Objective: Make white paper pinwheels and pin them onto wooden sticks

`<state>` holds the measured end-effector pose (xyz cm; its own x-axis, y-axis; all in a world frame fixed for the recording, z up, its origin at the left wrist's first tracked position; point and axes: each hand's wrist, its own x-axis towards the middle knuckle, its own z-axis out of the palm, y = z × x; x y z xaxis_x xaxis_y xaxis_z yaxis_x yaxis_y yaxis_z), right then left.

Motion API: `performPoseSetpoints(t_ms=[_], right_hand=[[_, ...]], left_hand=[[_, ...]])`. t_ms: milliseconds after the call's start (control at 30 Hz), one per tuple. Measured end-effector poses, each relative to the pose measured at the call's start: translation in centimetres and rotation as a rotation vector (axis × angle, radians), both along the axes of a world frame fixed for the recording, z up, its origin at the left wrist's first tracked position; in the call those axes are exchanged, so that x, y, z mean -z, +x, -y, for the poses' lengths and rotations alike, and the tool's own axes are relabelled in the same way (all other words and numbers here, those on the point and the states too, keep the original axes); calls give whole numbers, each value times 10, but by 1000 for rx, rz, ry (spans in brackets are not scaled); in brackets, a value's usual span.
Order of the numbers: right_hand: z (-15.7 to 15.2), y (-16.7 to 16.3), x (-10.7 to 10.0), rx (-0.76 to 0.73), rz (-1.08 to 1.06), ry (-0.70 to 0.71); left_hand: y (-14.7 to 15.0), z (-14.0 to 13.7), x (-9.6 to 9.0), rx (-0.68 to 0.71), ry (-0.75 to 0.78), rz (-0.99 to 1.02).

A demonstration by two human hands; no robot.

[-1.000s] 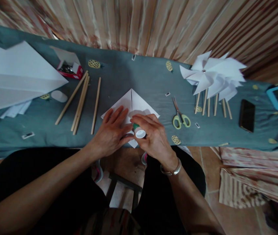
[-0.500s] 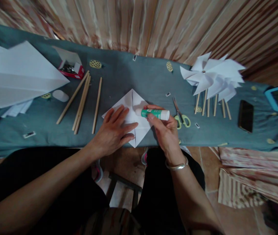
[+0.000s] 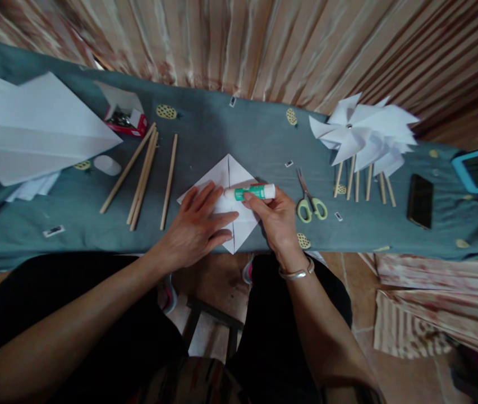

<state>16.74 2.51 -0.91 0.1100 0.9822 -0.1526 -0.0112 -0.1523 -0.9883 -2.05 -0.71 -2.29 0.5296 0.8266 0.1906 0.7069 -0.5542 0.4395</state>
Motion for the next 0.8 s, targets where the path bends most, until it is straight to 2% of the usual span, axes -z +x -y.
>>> performPoseSetpoints(t_ms=[167, 300, 567, 800], right_hand=[[2, -1, -8, -52, -91, -2], [3, -2, -12, -116, -55, 62], [7, -7, -23, -222, 347, 207], [5, -8, -32, -383, 655, 294]], left_hand=[[0, -1, 0, -3, -14, 11], [0, -1, 1, -3, -21, 26], [0, 0, 1, -11, -21, 54], [0, 1, 2, -10, -7, 46]])
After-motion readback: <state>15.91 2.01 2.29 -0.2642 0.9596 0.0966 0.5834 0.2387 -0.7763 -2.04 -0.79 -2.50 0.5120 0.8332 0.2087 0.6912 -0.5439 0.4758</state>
